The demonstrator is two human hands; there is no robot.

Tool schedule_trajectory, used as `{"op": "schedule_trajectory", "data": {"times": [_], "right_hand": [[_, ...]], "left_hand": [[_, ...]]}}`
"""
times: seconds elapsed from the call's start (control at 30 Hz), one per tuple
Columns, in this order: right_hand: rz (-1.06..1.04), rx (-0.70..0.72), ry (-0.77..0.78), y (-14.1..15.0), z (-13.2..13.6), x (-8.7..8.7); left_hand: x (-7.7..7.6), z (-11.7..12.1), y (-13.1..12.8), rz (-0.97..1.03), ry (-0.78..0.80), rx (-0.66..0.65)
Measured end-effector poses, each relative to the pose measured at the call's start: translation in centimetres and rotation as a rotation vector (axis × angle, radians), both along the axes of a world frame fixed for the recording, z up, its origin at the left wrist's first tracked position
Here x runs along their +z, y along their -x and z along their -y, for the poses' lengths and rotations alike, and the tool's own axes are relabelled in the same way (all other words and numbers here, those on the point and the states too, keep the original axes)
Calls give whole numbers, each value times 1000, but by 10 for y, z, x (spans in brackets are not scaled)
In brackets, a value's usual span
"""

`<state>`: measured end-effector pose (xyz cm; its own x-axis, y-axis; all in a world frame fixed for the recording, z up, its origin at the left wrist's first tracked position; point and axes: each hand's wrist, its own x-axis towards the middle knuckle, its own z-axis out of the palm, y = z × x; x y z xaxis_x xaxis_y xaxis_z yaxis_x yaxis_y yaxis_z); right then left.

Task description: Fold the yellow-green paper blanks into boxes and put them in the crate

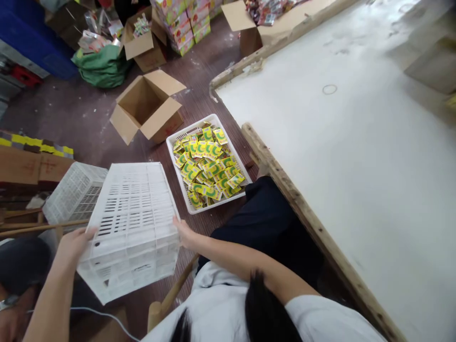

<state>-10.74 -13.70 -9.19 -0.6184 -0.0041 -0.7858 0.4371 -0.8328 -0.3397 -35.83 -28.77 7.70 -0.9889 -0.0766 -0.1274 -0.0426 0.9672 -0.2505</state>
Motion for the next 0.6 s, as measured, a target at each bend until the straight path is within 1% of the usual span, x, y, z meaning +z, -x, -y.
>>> {"op": "schedule_trajectory", "data": {"times": [0.07,0.17,0.2,0.23,0.3,0.37,0.43,0.5,0.6], "right_hand": [[29,-65,82,-12,-7,-7],[32,-165,147,-27,-23,-16],[22,-203,157,-31,-28,-18],[10,-241,162,-34,-33,-20],[-11,-315,164,-39,-44,-23],[-16,-377,159,-42,-57,-27],[8,-422,149,-44,-72,-33],[59,-458,130,-47,-86,-39],[156,-515,85,-52,-106,-49]], "left_hand": [[7,-9,-18,40,-92,-52],[22,-29,-54,8,-153,-153],[29,-38,-69,-27,-160,-214],[36,-47,-84,-13,-196,-314],[49,-67,-117,-50,-224,-401],[57,-89,-148,-95,-240,-467],[61,-114,-175,-83,-291,-573],[59,-139,-193,-29,-369,-659],[52,-178,-205,7,-434,-720]]}}
